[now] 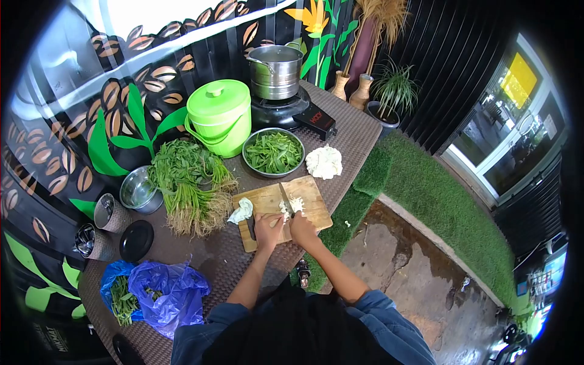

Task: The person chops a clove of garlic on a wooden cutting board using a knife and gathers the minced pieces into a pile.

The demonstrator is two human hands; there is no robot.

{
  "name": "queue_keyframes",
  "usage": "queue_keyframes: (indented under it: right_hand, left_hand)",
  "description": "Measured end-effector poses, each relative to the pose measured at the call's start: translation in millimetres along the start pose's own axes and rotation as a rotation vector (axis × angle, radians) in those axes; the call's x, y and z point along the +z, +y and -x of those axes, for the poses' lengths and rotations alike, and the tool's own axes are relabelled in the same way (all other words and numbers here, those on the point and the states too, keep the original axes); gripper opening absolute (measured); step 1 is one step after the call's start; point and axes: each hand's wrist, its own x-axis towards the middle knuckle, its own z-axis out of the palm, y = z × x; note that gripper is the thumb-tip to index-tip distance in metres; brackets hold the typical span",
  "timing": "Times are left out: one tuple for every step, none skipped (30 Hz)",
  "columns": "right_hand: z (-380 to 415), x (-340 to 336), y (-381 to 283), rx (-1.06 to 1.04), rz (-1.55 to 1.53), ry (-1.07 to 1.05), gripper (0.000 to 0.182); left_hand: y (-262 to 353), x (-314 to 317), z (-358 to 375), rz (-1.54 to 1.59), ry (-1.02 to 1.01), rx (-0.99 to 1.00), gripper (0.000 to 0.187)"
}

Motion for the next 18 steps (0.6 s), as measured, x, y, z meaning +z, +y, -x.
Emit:
queue_keyframes:
  right_hand:
    - [1.6,-6.6,-3.2,0.001,0.026,-0.015,0.036]
    - [7.4,-11.6,-5.0,0.022,0.011,-0.050,0.037]
    - [10.6,-4.8,-4.3,0.022,0.012,-0.051,0.037]
    - [16.4,10.0,-1.3,-0.011,0.055,0.088,0.034]
    - [18.9,23.3,1.1,-0.046,0.098,0.226,0.031]
    - [16.7,28.7,-1.2,0.004,0.105,0.165,0.030]
    - [11.6,29.8,1.0,0.005,0.107,0.165,0.030]
    - [3.7,29.8,3.4,-0.022,0.088,0.142,0.030]
    - [1.1,27.2,3.1,-0.044,0.066,0.116,0.030]
    - [1.3,24.8,3.9,-0.037,0.063,0.114,0.030]
    - [0.0,20.5,5.3,-0.042,0.044,0.104,0.031]
    - [-2.0,13.8,4.7,-0.051,0.027,0.097,0.033]
    - [-1.7,9.7,2.7,-0.061,0.010,0.087,0.034]
    - [5.1,9.6,0.8,-0.082,0.037,0.105,0.030]
    - [11.5,11.8,-2.1,-0.081,0.037,0.104,0.030]
    - [17.7,17.2,-5.9,-0.027,0.038,0.124,0.029]
    - [23.7,22.4,-9.1,0.027,0.039,0.142,0.029]
    - [26.1,29.5,-9.4,0.031,0.066,0.147,0.027]
  left_hand:
    - [3.6,-2.0,0.2,0.018,0.001,0.004,0.011]
    - [6.8,-4.2,0.0,0.037,0.002,0.006,0.010]
    - [3.7,-3.3,0.1,0.038,0.002,0.005,0.010]
    - [-0.3,-1.2,-0.1,0.007,0.003,0.023,0.010]
    - [-4.0,1.4,-0.1,-0.023,0.006,0.041,0.010]
    - [-1.6,0.5,-0.6,-0.020,0.006,0.039,0.010]
    - [0.8,-0.7,-1.0,-0.020,0.013,0.049,0.009]
    - [3.1,-1.7,-1.0,-0.021,0.019,0.058,0.009]
    - [1.4,-0.6,0.7,-0.021,0.014,0.055,0.009]
    - [-0.2,0.2,1.8,-0.019,0.009,0.049,0.009]
    - [-1.5,1.0,1.5,-0.016,0.009,0.045,0.009]
    - [-0.5,1.3,0.0,-0.016,0.010,0.049,0.009]
    - [0.3,1.3,0.5,-0.026,0.020,0.063,0.009]
    - [0.4,0.9,1.0,-0.036,0.028,0.076,0.008]
    - [1.6,-0.4,0.1,-0.035,0.027,0.076,0.008]
    - [3.4,-1.3,-0.6,-0.044,0.020,0.070,0.008]
    - [5.3,-1.7,-0.5,-0.053,0.011,0.062,0.008]
    - [4.9,-0.4,-0.1,-0.051,0.009,0.058,0.008]
